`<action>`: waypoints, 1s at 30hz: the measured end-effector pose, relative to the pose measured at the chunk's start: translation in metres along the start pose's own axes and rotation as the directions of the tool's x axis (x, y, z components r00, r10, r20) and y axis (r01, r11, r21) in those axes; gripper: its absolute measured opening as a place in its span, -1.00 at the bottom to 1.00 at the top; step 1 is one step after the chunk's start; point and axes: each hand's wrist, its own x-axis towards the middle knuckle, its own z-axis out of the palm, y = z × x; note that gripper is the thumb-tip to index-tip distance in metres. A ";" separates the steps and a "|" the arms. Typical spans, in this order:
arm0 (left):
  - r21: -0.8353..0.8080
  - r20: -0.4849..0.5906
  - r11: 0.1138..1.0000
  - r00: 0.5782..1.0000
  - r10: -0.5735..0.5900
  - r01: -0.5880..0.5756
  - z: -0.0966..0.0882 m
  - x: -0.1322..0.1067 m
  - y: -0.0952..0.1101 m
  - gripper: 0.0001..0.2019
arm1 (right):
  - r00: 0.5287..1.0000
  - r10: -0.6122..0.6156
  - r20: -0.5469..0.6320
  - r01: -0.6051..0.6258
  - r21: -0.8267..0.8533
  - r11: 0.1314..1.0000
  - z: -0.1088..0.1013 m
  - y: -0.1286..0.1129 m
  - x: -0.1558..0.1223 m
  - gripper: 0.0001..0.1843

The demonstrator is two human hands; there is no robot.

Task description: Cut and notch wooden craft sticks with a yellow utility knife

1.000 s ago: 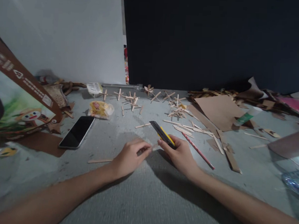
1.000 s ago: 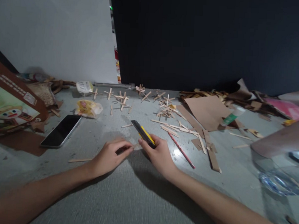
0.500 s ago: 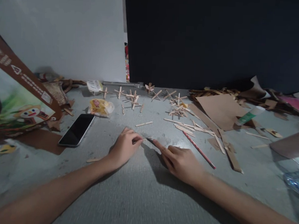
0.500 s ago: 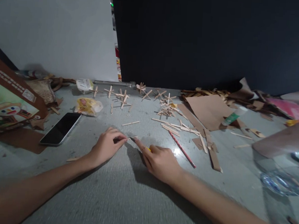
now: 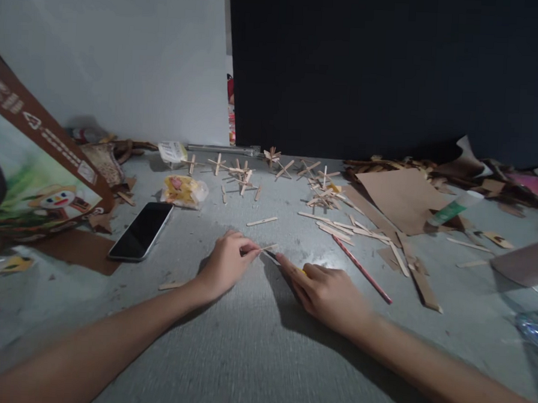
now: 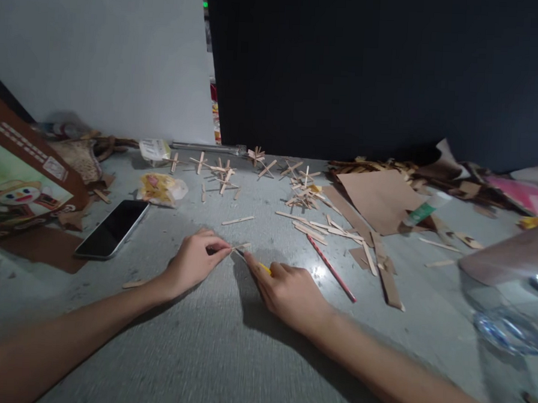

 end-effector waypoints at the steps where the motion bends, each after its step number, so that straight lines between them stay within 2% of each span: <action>1: -0.002 0.002 1.000 1.000 0.001 -0.001 0.000 0.000 0.000 -0.89 | 1.000 -0.005 0.017 0.005 -0.025 1.000 0.000 -0.001 0.000 -0.33; 7: -0.005 -0.009 1.000 1.000 -0.006 0.006 0.002 0.000 0.000 -0.88 | 0.987 -0.041 0.155 0.064 -0.142 0.988 -0.005 -0.009 -0.002 -0.08; 16: -0.021 0.002 1.000 1.000 -0.017 0.017 0.002 0.001 0.001 -0.86 | 0.981 -0.043 0.191 0.073 -0.154 0.985 -0.002 -0.014 0.001 0.07; 24: -0.013 0.011 0.999 0.999 -0.051 0.052 0.002 0.001 0.002 -0.90 | 0.990 -0.083 0.110 0.096 -0.116 0.989 0.000 -0.013 0.003 0.15; 30: -0.032 0.019 0.995 0.996 -0.092 0.092 0.000 0.001 0.006 -0.92 | 0.990 -0.111 0.085 0.122 -0.138 0.983 0.000 -0.012 0.004 0.10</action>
